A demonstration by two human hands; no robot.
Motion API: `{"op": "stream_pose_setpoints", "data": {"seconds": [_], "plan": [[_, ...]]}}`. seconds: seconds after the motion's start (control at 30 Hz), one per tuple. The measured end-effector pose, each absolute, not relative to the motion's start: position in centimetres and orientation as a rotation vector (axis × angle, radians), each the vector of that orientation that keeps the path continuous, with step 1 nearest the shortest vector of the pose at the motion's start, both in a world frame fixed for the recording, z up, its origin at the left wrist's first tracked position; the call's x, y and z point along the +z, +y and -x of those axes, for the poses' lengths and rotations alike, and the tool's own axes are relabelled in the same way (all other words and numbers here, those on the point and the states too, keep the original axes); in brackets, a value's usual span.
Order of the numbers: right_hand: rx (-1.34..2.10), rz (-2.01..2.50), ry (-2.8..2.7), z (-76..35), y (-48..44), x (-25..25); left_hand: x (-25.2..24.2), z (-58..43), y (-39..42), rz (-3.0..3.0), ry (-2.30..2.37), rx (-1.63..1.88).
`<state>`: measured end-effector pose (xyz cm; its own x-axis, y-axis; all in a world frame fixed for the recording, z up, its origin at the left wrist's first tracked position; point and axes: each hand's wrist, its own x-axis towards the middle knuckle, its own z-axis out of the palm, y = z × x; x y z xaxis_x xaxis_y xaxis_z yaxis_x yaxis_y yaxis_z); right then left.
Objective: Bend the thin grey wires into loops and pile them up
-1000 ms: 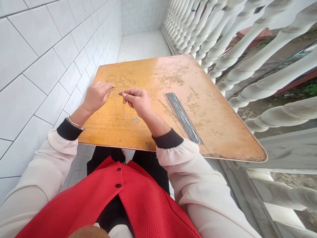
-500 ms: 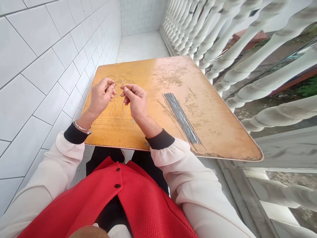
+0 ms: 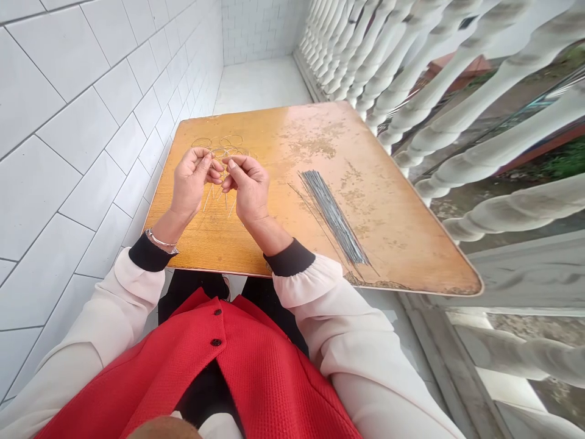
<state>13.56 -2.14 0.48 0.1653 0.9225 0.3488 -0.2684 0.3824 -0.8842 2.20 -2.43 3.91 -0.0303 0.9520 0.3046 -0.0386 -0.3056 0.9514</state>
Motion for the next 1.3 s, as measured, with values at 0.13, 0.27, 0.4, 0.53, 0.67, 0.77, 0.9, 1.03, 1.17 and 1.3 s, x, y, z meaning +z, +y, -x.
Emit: {"op": "stream_pose_setpoints", "data": {"seconds": [0.13, 0.27, 0.4, 0.53, 0.67, 0.77, 0.9, 1.03, 1.17, 1.3], "plan": [[0.988, 0.801, -1.057, -13.6, -1.9, 0.4, 4.3, -2.2, -2.8, -1.287, 0.987, 1.424], [1.021, 0.805, -1.058, -13.7, -2.0, 0.3, 4.9, -1.9, -3.0, -1.230, 0.990, 1.367], [1.040, 0.768, -1.067, -13.9, -2.4, 0.4, 5.1, -1.7, -2.8, -1.194, 1.016, 1.325], [1.043, 0.785, -1.122, -14.0, -2.4, 0.5, 4.8, -1.6, -2.6, -1.178, 1.001, 1.310], [0.973, 0.825, -1.188, -14.2, -2.2, 0.4, 4.5, -1.4, -2.6, -1.174, 1.003, 1.241], [0.907, 0.863, -1.234, -14.5, -1.9, 0.0, 4.5, -1.3, -2.9, -1.230, 1.043, 1.218], [0.771, 0.938, -1.298, -14.9, -1.7, -0.2, 4.4, -0.9, -3.1, -1.357, 1.066, 1.220], [0.636, 1.004, -1.351, -15.1, -1.9, 0.2, 3.6, -0.7, -2.6, -1.493, 1.153, 1.232], [0.531, 1.047, -1.357, -14.8, -2.0, 0.1, 2.7, -0.7, -2.0, -1.751, 1.293, 1.365], [0.491, 1.048, -1.325, -14.4, -1.7, -0.4, 2.3, -0.9, -1.9, -1.860, 1.337, 1.439]]}}
